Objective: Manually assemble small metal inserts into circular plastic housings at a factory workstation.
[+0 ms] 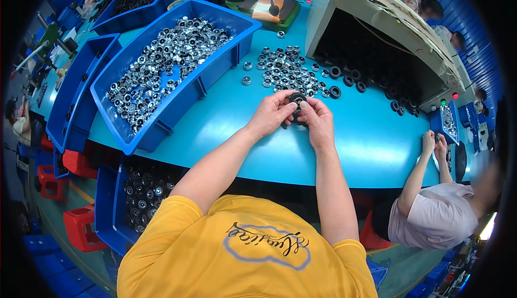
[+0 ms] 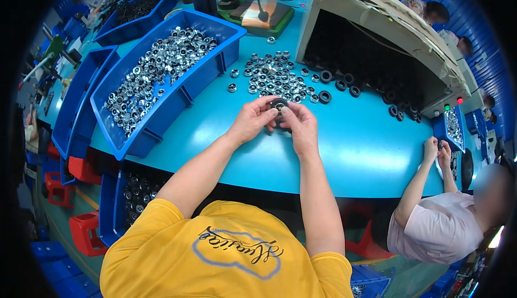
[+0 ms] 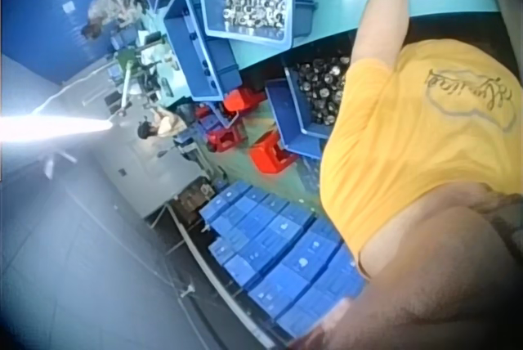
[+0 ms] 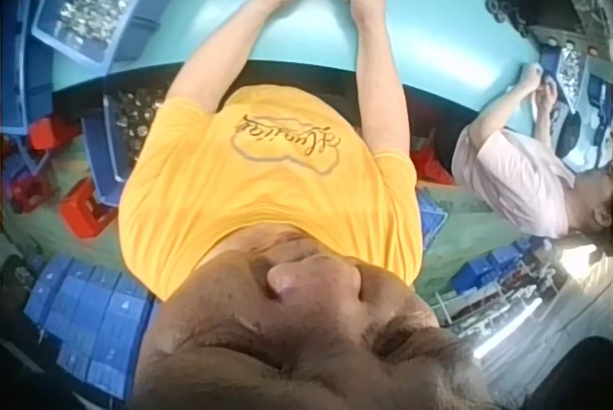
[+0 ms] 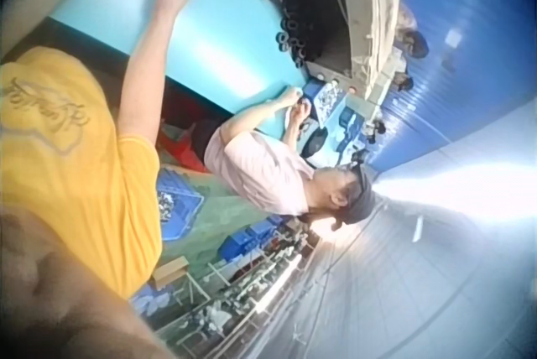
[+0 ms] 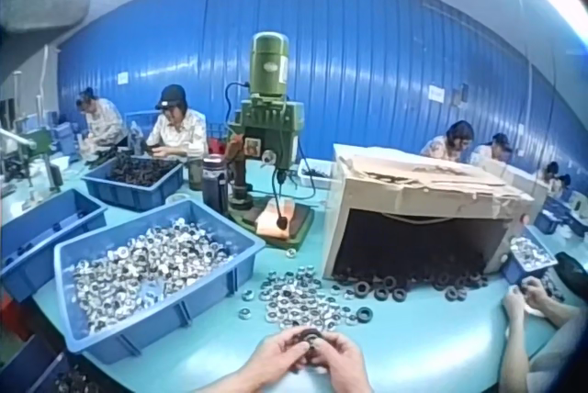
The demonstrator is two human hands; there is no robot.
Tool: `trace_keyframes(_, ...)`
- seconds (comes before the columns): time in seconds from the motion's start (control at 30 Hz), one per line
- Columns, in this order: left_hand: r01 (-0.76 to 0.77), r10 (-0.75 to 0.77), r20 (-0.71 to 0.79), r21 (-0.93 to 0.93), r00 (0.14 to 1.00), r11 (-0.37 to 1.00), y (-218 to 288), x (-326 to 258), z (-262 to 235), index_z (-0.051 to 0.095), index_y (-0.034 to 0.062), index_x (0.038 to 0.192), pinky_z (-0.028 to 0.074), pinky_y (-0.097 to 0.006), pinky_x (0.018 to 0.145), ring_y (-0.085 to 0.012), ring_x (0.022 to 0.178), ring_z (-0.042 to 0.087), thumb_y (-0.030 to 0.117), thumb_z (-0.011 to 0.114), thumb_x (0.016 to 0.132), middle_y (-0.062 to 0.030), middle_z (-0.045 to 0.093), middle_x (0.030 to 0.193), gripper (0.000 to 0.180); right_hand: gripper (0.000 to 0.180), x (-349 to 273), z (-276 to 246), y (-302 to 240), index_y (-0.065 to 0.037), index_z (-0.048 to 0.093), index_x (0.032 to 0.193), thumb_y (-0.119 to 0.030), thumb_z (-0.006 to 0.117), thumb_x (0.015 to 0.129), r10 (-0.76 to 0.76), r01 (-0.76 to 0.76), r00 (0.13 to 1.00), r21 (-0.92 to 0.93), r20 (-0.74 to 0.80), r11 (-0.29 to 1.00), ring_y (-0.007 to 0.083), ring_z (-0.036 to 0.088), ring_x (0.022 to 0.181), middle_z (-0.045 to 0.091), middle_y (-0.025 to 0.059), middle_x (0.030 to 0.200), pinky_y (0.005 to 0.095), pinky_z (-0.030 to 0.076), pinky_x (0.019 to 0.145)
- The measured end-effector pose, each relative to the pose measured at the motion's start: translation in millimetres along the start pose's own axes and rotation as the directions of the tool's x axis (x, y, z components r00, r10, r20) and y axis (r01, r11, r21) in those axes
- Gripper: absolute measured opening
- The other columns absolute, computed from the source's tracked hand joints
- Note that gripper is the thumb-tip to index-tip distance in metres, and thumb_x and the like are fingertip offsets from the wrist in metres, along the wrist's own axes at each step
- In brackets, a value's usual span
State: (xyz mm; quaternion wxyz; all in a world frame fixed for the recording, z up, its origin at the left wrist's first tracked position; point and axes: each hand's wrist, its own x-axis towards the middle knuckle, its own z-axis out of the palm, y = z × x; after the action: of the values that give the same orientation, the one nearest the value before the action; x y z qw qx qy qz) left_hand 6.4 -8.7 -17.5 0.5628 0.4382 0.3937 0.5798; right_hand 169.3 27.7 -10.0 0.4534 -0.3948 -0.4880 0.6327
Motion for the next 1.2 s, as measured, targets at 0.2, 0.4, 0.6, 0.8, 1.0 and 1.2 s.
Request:
trace_keyframes(0.2,0.082,-0.080,-0.029,0.057,0.996,0.995,0,-3,-6,0.055,0.0049,0.139,0.052,-0.024,0.055,-0.0072,0.069,0.058,0.010,0.060,0.099,-0.0021,0.064,0.088,0.041,0.023,-3,7,1,-0.001,0.066,0.109,-0.014,0.073,0.092,-0.033,0.031,0.999,-0.076,-0.013,0.997,0.0073,0.063,0.075,0.069,0.0053,0.098,0.0201,0.052,0.064)
trace_keyframes(0.4,-0.040,0.041,-0.020,0.064,0.999,0.997,5,-7,6,0.057,0.0072,0.139,0.050,-0.022,0.065,-0.0050,0.076,0.056,0.006,0.062,0.096,0.0010,0.063,0.091,0.043,0.031,-3,7,-1,0.001,0.065,0.115,-0.012,0.076,0.089,0.014,-0.012,1.000,0.077,-0.024,0.997,0.0083,0.063,0.075,0.070,0.0049,0.091,0.0212,0.053,0.064)
trace_keyframes(0.6,-0.197,0.210,0.009,0.392,0.978,0.899,-7,-6,2,0.052,0.0069,0.143,0.051,-0.023,0.072,-0.0069,0.081,0.057,0.000,0.065,0.092,0.0002,0.065,0.097,0.054,0.035,-3,2,5,0.002,0.064,0.120,-0.010,0.076,0.089,0.033,-0.031,0.999,0.085,-0.013,0.996,0.0085,0.063,0.074,0.070,0.0056,0.094,0.0213,0.053,0.065)
trace_keyframes(0.8,-0.127,0.127,0.003,0.057,0.992,0.990,5,-5,8,0.049,0.0058,0.143,0.054,-0.025,0.074,-0.0093,0.084,0.062,0.000,0.066,0.092,-0.0039,0.066,0.107,0.054,0.036,-5,9,-3,0.000,0.064,0.122,-0.010,0.075,0.089,-0.005,0.004,1.000,0.104,0.003,0.995,0.0106,0.065,0.078,0.071,0.0080,0.100,0.0231,0.056,0.070)
trace_keyframes(1.0,0.003,-0.003,0.000,-0.076,1.000,0.997,11,-4,-2,0.049,0.0041,0.140,0.055,-0.025,0.063,-0.0082,0.078,0.062,-0.001,0.066,0.091,-0.0042,0.065,0.103,0.052,0.033,11,-18,-32,-0.005,0.066,0.125,-0.017,0.070,0.094,-0.006,-0.003,0.999,-0.203,-0.043,0.979,0.0138,0.064,0.090,0.070,0.0070,0.109,0.0287,0.056,0.074)
trace_keyframes(1.2,0.019,-0.019,-0.014,-0.034,1.000,0.999,13,-1,-1,0.050,0.0040,0.140,0.054,-0.026,0.062,-0.0100,0.075,0.061,0.000,0.068,0.090,-0.0057,0.066,0.106,0.053,0.045,53,-106,-19,-0.016,0.067,0.126,-0.023,0.077,0.083,-0.444,0.084,0.896,-0.968,-0.031,0.238,0.0307,0.057,0.108,0.062,0.0103,0.122,0.0399,0.047,0.099)
